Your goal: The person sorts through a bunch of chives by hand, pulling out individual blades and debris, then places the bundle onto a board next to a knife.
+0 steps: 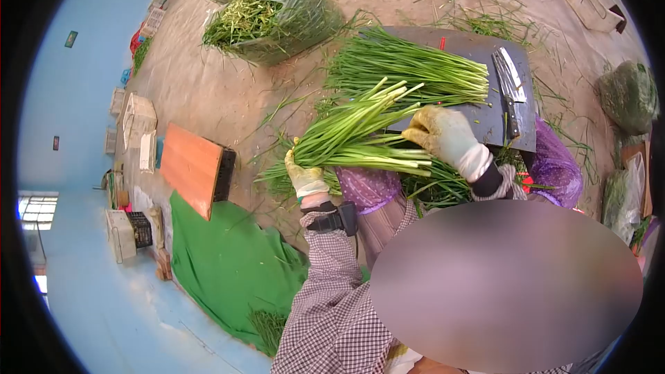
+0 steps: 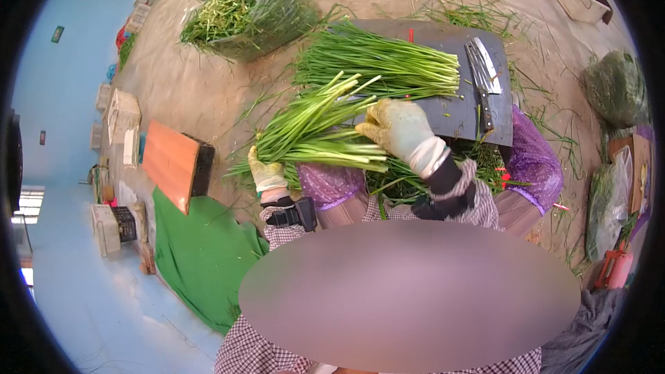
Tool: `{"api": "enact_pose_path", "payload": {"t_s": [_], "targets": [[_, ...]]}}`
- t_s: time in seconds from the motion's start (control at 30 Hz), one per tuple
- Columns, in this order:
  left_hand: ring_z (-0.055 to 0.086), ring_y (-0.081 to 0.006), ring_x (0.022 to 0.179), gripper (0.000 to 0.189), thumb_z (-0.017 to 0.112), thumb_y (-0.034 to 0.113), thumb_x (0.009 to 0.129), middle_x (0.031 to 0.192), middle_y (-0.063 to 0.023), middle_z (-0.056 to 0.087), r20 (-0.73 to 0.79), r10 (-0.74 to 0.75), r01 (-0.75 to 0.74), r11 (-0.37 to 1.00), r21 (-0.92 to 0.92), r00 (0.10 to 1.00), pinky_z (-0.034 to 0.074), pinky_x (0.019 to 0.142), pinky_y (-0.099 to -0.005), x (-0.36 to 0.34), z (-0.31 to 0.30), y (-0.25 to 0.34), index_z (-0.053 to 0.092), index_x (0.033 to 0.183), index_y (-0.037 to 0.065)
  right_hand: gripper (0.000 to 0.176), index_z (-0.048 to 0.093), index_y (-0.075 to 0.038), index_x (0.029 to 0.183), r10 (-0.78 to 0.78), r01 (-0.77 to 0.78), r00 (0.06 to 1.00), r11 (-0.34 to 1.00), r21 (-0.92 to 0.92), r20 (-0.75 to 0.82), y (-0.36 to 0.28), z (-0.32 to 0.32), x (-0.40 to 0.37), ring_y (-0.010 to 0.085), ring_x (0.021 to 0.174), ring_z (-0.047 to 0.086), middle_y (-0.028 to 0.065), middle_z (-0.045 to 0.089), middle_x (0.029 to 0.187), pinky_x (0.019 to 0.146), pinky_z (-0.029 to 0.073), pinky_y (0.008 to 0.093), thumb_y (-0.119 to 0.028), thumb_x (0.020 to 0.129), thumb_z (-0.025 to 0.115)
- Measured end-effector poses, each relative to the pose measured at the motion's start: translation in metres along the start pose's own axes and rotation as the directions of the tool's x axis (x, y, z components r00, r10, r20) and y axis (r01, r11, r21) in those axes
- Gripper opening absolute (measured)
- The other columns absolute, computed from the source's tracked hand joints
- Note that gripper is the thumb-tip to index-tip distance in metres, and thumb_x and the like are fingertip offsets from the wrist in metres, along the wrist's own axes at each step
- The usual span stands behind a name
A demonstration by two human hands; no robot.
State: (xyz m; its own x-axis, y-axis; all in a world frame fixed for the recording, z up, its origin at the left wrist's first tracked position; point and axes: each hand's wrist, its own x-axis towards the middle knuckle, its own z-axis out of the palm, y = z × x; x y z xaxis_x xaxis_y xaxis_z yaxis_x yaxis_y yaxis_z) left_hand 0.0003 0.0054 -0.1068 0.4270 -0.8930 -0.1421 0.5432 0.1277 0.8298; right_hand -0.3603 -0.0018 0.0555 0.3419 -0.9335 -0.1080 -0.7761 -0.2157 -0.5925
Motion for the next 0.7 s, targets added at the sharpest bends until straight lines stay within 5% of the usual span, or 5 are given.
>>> {"api": "enact_pose_path", "payload": {"t_s": [0.1,0.23,0.5,0.6,0.7], "targets": [[0.065,-0.0276,0.112,0.036,0.047,0.029,0.104,0.126,-0.0098,0.067,-0.105,-0.027,0.019,0.996,-0.083,0.994,0.055,0.098,-0.0474,-0.002,0.010,-0.001,0.065,0.122,0.004,0.030,0.069,-0.008,0.088,-0.188,0.155,0.929,0.980,-0.125,-0.320,-0.019,0.014,0.005,0.0311,0.084,0.066,0.0121,0.063,0.086,0.076,0.051,0.0455,-0.038,0.092,0.063],[0.065,-0.0278,0.109,0.033,0.049,0.028,0.102,0.120,-0.0107,0.068,-0.185,-0.238,0.157,0.917,-0.366,0.953,0.056,0.096,-0.0458,-0.017,0.045,0.018,0.065,0.118,0.004,0.032,0.072,-0.009,0.096,-0.115,0.033,0.971,0.934,-0.356,-0.211,-0.034,0.043,0.041,0.0310,0.091,0.068,0.0118,0.070,0.097,0.081,0.051,0.0461,-0.040,0.090,0.065],[0.065,-0.0272,0.108,0.030,0.047,0.025,0.104,0.118,-0.0115,0.069,-0.231,0.003,-0.039,0.988,-0.150,0.973,0.056,0.094,-0.0438,-0.039,0.067,0.026,0.064,0.115,0.003,0.026,0.073,-0.014,0.106,-0.255,0.171,0.886,0.956,-0.239,-0.386,-0.043,0.106,0.093,0.0301,0.098,0.068,0.0119,0.072,0.105,0.081,0.052,0.0437,-0.030,0.089,0.060],[0.066,-0.0271,0.106,0.032,0.047,0.029,0.104,0.119,-0.0108,0.069,-0.162,-0.149,0.071,0.911,-0.407,0.975,0.056,0.094,-0.0431,-0.033,0.051,0.028,0.064,0.114,0.004,0.018,0.070,-0.012,0.099,-0.447,0.427,0.662,0.884,-0.188,-0.602,-0.063,0.130,0.093,0.0308,0.092,0.065,0.0106,0.069,0.097,0.079,0.052,0.0441,-0.019,0.091,0.055],[0.066,-0.0265,0.106,0.030,0.050,0.027,0.103,0.123,-0.0108,0.066,-0.077,-0.085,0.065,0.971,-0.231,0.993,0.055,0.096,-0.0429,-0.020,0.028,0.011,0.058,0.121,0.003,0.012,0.067,-0.010,0.094,-0.605,0.577,0.754,0.796,-0.183,-0.254,-0.097,0.097,0.031,0.0299,0.088,0.063,0.0095,0.065,0.093,0.076,0.050,0.0423,-0.020,0.091,0.060]]}}
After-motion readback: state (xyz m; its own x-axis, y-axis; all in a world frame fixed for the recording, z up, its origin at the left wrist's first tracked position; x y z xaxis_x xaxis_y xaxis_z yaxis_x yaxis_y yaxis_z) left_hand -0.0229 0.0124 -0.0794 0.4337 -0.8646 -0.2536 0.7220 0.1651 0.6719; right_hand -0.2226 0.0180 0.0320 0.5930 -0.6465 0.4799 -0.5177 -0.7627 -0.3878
